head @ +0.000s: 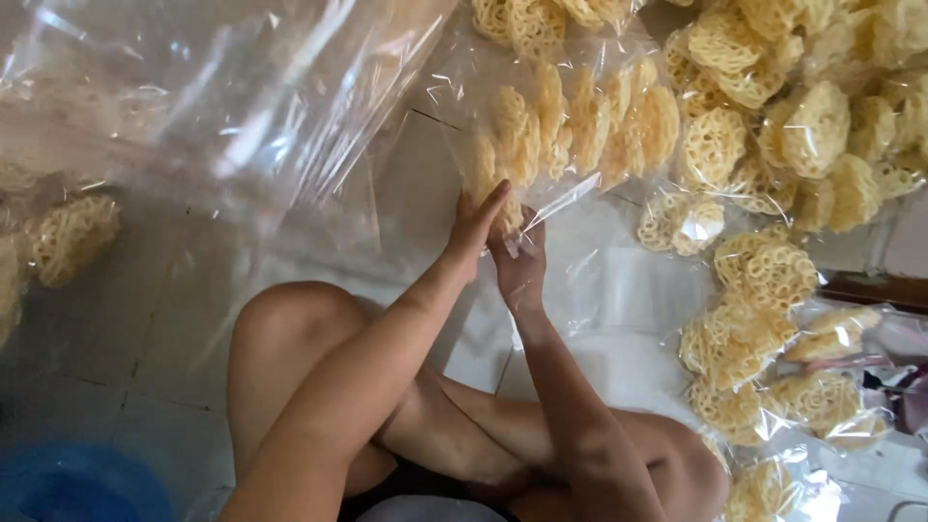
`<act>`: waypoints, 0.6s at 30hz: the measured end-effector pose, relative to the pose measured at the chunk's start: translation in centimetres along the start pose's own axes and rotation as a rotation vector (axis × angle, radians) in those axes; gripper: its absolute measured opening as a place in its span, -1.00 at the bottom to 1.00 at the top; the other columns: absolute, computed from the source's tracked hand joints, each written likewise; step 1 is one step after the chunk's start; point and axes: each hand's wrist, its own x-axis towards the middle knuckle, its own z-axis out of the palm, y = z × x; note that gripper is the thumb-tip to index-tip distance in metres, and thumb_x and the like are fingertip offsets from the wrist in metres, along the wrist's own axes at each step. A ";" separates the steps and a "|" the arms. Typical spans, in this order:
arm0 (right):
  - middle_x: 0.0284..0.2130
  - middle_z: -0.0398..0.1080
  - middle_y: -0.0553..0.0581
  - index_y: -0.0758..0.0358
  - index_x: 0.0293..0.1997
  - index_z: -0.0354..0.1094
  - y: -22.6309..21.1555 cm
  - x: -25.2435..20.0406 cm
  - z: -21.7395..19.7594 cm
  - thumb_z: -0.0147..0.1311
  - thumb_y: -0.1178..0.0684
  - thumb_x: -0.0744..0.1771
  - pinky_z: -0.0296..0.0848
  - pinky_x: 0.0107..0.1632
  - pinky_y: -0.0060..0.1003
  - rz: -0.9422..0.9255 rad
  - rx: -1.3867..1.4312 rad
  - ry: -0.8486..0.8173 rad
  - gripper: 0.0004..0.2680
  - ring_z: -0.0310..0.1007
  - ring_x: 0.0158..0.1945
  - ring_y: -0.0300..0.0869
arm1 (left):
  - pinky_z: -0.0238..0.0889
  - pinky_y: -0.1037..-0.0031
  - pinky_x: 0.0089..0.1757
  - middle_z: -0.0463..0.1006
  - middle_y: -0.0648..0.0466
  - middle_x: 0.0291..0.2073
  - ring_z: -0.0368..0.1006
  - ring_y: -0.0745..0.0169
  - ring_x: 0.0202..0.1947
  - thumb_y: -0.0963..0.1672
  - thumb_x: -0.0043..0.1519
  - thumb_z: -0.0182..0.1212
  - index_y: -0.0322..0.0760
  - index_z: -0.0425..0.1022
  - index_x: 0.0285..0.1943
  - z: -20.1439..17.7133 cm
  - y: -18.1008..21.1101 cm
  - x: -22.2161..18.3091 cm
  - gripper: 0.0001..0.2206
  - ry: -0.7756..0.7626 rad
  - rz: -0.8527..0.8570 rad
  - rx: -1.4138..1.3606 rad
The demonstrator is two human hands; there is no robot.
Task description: Packaging crackers into individual plastic bags while sitting on the floor.
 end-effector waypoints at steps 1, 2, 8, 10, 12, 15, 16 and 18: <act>0.04 0.38 0.16 0.20 0.18 0.27 0.7 1.0 0.5 0.40 -0.03 0.27 0.29 0.30 -0.12 -0.379 -0.136 0.120 -0.58 0.40 0.19 -0.01 | -0.37 -0.38 0.30 -0.38 -0.41 0.55 -0.37 -0.52 0.54 0.27 -0.04 0.41 -0.33 -0.46 0.64 0.1 0.2 0.2 0.29 0.022 -0.002 -0.015; -0.10 0.49 0.23 0.31 0.02 0.42 1.5 2.0 1.0 0.50 0.05 0.23 0.35 0.20 -0.12 -0.758 -0.271 0.239 -0.64 0.50 0.05 0.02 | -0.39 -0.33 0.33 -0.34 -0.39 0.55 -0.36 -0.46 0.55 0.23 -0.02 0.42 -0.34 -0.44 0.64 0.1 0.5 0.3 0.26 0.043 -0.003 -0.030; 0.02 0.46 0.12 0.20 0.30 0.24 -2.6 2.5 -5.0 0.49 0.02 0.20 0.48 0.17 0.05 0.173 0.124 -0.365 -0.44 0.54 0.05 -0.04 | -0.29 -0.21 0.35 -0.13 -0.39 0.52 -0.16 -0.37 0.54 0.22 -0.04 0.44 -0.32 -0.32 0.64 0.5 2.5 -0.3 0.22 0.107 -0.021 -0.018; -0.15 0.43 0.11 0.24 0.23 0.22 -0.6 3.7 -4.2 0.41 0.02 0.26 0.55 -0.02 -0.07 0.155 0.195 -0.317 -0.53 0.53 -0.18 -0.09 | -0.23 -0.17 0.35 -0.05 -0.40 0.49 -0.07 -0.37 0.51 0.21 -0.07 0.48 -0.32 -0.26 0.63 0.3 2.0 0.0 0.22 0.128 -0.010 -0.004; -0.32 0.39 0.09 0.28 0.17 0.20 -1.3 4.3 -2.6 0.33 0.02 0.31 0.61 -0.21 -0.18 0.138 0.273 -0.266 -0.61 0.52 -0.42 -0.15 | -0.18 -0.14 0.35 0.03 -0.40 0.47 0.02 -0.36 0.49 0.19 -0.10 0.53 -0.32 -0.20 0.63 0.5 1.4 0.1 0.22 0.148 0.002 0.018; -0.06 0.53 0.31 0.30 0.22 0.28 -3.3 4.4 0.4 0.24 0.03 0.29 0.47 0.13 0.05 0.132 -0.017 -0.106 -0.61 0.57 0.05 0.11 | 0.00 0.04 0.32 0.21 -0.37 0.38 0.23 -0.24 0.40 0.19 -0.11 0.52 -0.31 -0.22 0.63 -0.2 -0.6 0.8 0.23 0.126 -0.055 0.061; -0.13 0.45 0.21 0.33 0.27 0.24 -1.8 4.7 1.1 0.23 0.09 0.33 0.55 -0.01 -0.10 0.090 0.296 -0.122 -0.62 0.54 -0.12 -0.04 | 0.10 0.16 0.23 0.36 -0.34 0.23 0.38 -0.10 0.21 0.12 -0.07 0.57 -0.41 -0.25 0.62 -1.2 -1.8 1.6 0.22 0.113 -0.012 0.032; -0.21 0.38 0.12 0.35 0.32 0.20 -0.2 5.1 1.6 0.21 0.15 0.36 0.64 -0.16 -0.24 0.049 0.604 -0.129 -0.62 0.50 -0.28 -0.18 | 0.20 0.28 0.15 0.50 -0.31 0.08 0.54 0.05 0.01 0.05 -0.04 0.61 -0.52 -0.28 0.60 -1.6 -2.2 1.7 0.21 0.097 0.024 0.002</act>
